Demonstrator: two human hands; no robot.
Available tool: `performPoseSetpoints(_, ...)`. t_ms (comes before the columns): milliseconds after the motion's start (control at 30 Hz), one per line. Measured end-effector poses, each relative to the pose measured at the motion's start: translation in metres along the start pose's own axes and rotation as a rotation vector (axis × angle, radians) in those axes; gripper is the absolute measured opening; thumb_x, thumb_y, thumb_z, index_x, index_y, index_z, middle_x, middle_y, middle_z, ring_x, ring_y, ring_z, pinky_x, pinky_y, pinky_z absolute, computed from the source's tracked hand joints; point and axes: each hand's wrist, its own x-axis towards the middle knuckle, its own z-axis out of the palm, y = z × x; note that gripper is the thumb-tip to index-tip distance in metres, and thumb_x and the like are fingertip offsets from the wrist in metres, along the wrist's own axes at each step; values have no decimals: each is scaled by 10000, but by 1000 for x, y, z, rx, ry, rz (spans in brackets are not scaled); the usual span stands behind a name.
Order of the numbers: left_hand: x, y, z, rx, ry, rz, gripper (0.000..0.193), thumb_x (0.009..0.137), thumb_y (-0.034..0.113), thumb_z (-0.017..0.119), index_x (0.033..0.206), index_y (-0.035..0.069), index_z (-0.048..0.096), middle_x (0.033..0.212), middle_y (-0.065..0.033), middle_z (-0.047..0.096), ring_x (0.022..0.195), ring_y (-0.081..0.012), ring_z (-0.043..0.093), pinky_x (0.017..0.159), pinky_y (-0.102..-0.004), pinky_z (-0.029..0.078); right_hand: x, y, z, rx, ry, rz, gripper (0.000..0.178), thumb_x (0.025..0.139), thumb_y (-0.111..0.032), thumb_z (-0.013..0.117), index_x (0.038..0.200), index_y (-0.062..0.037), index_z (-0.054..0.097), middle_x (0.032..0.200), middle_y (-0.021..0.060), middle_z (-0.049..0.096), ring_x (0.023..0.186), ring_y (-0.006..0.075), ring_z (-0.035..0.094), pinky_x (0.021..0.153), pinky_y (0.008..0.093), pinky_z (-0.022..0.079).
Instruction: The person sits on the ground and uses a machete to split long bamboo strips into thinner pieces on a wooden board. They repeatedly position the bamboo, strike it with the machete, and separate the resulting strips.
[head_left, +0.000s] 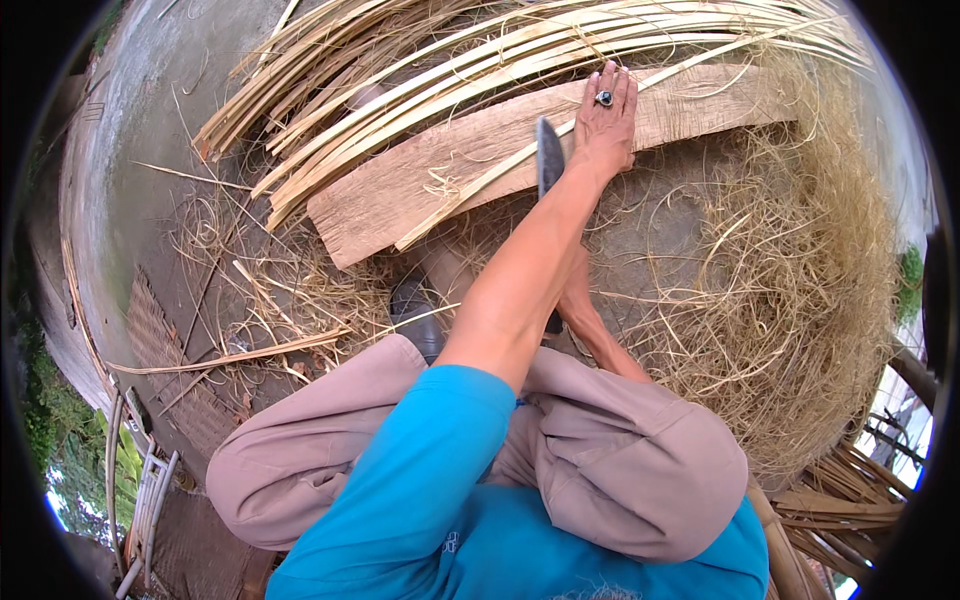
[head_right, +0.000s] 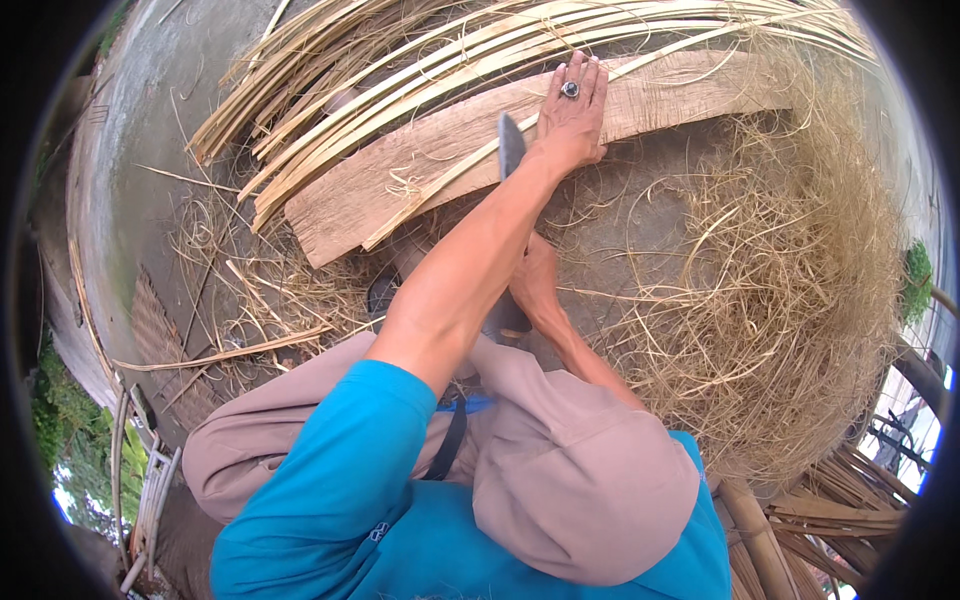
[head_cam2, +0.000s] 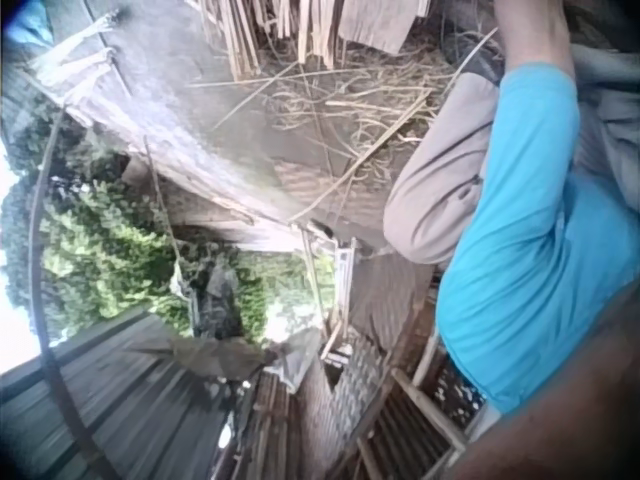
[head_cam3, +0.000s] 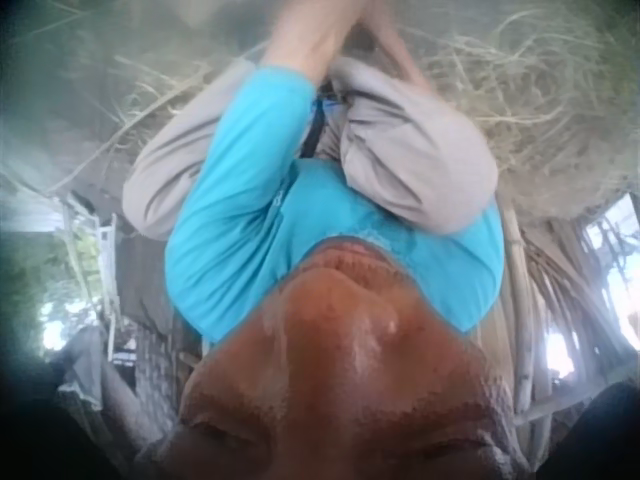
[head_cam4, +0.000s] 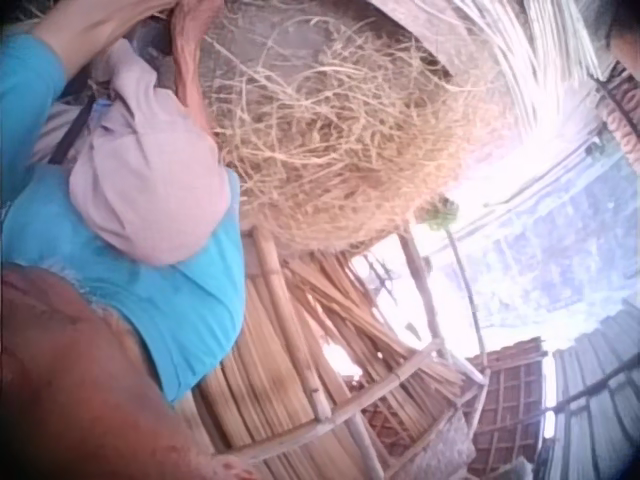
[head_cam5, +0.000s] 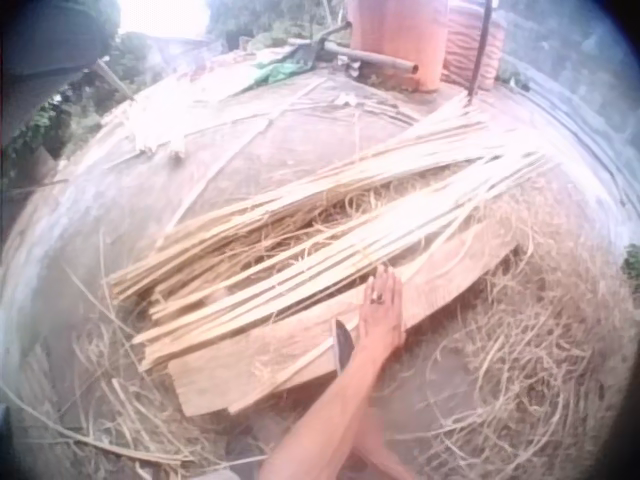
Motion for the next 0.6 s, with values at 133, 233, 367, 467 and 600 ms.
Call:
performPoseSetpoints(133, -1, -6, -1, -2, 15, 4, 1225, 729, 524, 810, 1600, -37, 157, 1684, -208, 164, 1575, -398, 29, 1287, -486, 0, -14, -14, 14, -72, -33, -215, 429, 927, -216, 705, 1237, 63, 604, 1176, 242, 692, 1095, 302, 674, 916, 425, 536)
performPoseSetpoints(233, 0, -1, -3, 19, 17, 28, 1215, 742, 538, 791, 1598, -44, 156, 1683, -214, 163, 1574, -401, 30, 1286, -487, -1, -2, 1, 11, 147, -67, 152, 439, 916, -223, 717, 1239, 56, 614, 1162, 229, 707, 1087, 319, 686, 921, 435, 541)
performPoseSetpoints(367, -16, -15, 3, 14, 18, -34, 1196, 743, 531, 780, 1591, -56, 173, 1678, -221, 174, 1573, -405, 38, 1286, -486, 0, -15, -11, 33, -59, -29, -336, 353, 928, -231, 699, 1137, 51, 660, 1079, 196, 725, 1021, 286, 704, 846, 423, 551)
performPoseSetpoints(467, -5, -4, -1, 4, 21, 15, 1193, 744, 531, 778, 1587, -63, 178, 1675, -228, 175, 1573, -408, 37, 1285, -489, 4, -6, 4, 19, -24, -84, -73, 412, 907, -238, 722, 1209, 28, 636, 1255, 237, 662, 1187, 294, 638, 956, 441, 507)
performPoseSetpoints(600, -11, -3, 2, 40, 13, 20, 1191, 752, 535, 770, 1583, -75, 174, 1675, -235, 168, 1572, -409, 34, 1285, -493, 8, -8, -3, 29, 8, -103, -190, 433, 885, -238, 750, 1217, 12, 628, 1301, 251, 637, 1193, 293, 619, 970, 445, 489)
